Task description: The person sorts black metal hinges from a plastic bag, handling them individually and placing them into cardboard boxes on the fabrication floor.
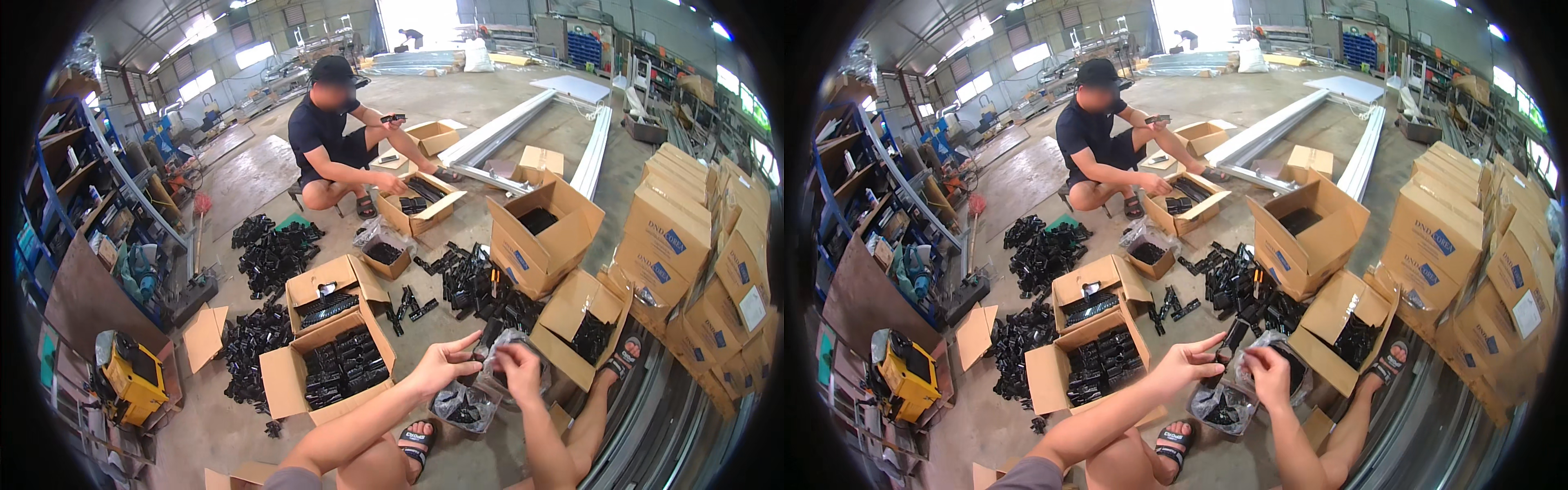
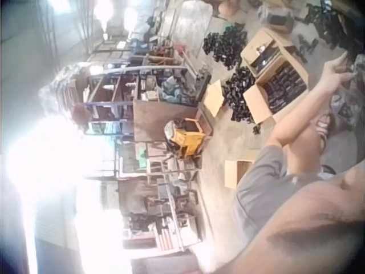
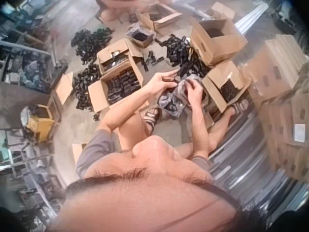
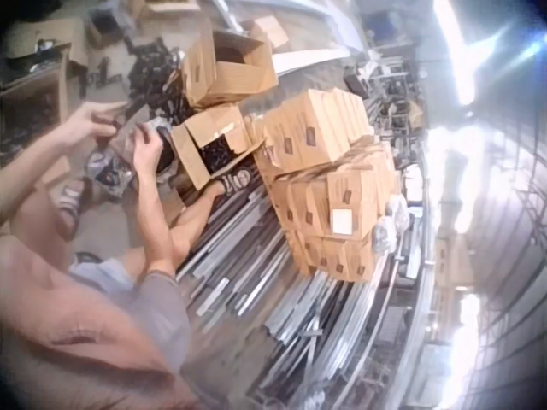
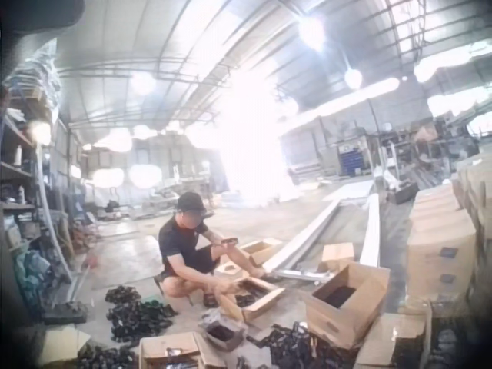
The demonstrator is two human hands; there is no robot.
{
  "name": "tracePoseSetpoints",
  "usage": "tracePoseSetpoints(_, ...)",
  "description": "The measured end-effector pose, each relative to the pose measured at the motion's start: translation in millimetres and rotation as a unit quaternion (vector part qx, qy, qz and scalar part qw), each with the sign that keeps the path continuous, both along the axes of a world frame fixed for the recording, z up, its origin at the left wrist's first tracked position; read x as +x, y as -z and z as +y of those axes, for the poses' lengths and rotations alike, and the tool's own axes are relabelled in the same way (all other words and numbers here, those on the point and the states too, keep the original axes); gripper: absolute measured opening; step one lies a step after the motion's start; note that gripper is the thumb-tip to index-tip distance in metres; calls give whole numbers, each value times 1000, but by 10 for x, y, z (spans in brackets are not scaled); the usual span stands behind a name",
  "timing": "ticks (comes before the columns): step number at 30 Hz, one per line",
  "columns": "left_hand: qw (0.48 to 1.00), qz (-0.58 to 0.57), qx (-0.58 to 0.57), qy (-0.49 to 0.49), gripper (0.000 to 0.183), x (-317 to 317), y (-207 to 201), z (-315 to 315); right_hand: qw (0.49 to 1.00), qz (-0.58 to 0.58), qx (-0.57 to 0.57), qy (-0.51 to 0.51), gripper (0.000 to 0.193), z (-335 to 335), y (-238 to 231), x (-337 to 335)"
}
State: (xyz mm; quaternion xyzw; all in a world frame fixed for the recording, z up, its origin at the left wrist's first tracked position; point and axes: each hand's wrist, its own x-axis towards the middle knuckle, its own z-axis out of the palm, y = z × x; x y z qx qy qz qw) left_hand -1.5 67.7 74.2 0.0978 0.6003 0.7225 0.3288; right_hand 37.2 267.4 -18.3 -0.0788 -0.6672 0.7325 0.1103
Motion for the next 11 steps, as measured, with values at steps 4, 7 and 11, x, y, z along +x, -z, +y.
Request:
tracePoseSetpoints(4, 999, 0, -33, 7, 70, -17, -119, 214, 994, 71, -61, 64, 14, 198, -417, 68)
tracePoseSetpoints(7, 999, -35, -34, -20, 70, 85, -117, 138, 988, 66, -96, 96, 14, -14, -430, 142)
tracePoseSetpoints(11, 999, -36, -17, 9, 71, 148, -238, 264, 984, 108, -74, 117, 16, 62, -474, 244)
